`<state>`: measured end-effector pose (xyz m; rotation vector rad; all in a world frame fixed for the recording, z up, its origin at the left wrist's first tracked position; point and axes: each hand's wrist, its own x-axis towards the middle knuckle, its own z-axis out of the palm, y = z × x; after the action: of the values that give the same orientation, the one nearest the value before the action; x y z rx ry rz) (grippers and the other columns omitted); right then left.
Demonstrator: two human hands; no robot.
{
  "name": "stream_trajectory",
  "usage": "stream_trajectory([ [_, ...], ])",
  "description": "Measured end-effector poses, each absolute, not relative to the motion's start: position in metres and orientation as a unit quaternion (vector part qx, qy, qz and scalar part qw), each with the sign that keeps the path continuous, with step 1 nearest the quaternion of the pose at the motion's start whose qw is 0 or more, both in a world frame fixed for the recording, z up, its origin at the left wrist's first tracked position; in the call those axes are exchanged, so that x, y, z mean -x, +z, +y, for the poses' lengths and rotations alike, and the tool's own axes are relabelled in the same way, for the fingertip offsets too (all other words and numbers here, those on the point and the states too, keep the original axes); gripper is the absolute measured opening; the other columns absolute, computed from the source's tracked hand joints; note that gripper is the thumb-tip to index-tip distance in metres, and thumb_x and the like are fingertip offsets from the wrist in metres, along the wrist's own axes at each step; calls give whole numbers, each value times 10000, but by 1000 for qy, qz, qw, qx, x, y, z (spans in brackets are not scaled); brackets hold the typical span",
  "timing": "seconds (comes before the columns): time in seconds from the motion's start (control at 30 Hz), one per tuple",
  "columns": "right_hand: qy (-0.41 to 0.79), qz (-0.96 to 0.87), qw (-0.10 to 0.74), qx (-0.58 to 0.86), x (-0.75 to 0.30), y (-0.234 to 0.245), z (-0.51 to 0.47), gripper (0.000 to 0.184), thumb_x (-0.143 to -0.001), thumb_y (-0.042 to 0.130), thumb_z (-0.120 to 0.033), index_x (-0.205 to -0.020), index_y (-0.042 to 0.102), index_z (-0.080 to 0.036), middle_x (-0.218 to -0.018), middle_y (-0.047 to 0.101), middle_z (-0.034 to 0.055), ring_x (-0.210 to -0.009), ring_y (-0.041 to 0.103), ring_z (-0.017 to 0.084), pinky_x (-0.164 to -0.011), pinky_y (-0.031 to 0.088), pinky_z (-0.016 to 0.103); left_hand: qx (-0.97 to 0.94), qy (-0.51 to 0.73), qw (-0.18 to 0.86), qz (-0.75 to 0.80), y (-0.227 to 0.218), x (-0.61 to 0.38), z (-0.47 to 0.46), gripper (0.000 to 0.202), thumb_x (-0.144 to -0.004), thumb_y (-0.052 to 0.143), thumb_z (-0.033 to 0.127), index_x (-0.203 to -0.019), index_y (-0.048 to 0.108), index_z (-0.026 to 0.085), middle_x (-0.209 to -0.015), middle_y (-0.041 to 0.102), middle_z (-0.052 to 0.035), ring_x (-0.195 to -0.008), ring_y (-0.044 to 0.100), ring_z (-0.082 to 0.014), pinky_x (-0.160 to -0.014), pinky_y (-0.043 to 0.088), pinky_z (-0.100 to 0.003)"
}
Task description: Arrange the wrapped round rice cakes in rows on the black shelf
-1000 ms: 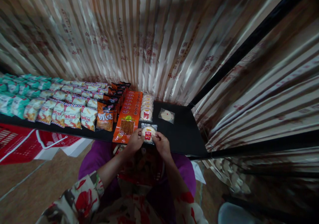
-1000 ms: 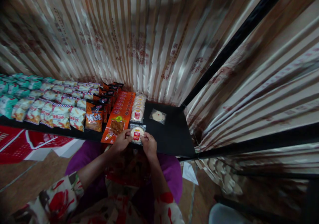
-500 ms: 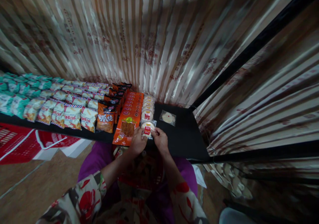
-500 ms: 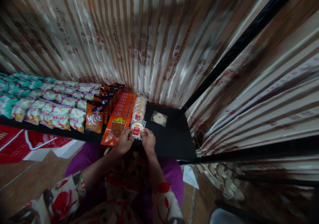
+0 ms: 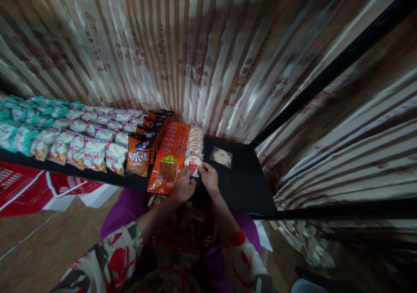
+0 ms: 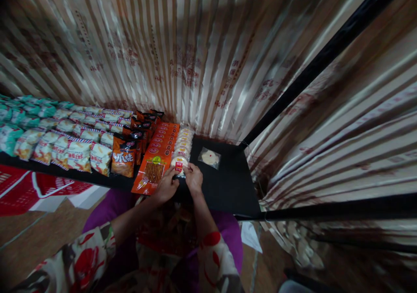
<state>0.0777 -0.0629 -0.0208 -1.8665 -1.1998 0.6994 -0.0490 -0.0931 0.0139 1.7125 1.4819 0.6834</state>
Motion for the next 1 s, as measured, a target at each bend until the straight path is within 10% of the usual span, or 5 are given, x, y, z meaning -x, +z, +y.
stream_trajectory([
  [1.0, 240, -496, 379, 744, -79, -19, -46, 294, -738, 540, -405, -932, 628, -202, -793, 648, 6, -672, 590, 138, -674, 461, 254, -700, 227, 358, 575, 7, 41, -82, 382, -756, 504, 122, -1122, 598, 181, -1315, 506, -82, -1255, 412, -225, -1090, 291, -385],
])
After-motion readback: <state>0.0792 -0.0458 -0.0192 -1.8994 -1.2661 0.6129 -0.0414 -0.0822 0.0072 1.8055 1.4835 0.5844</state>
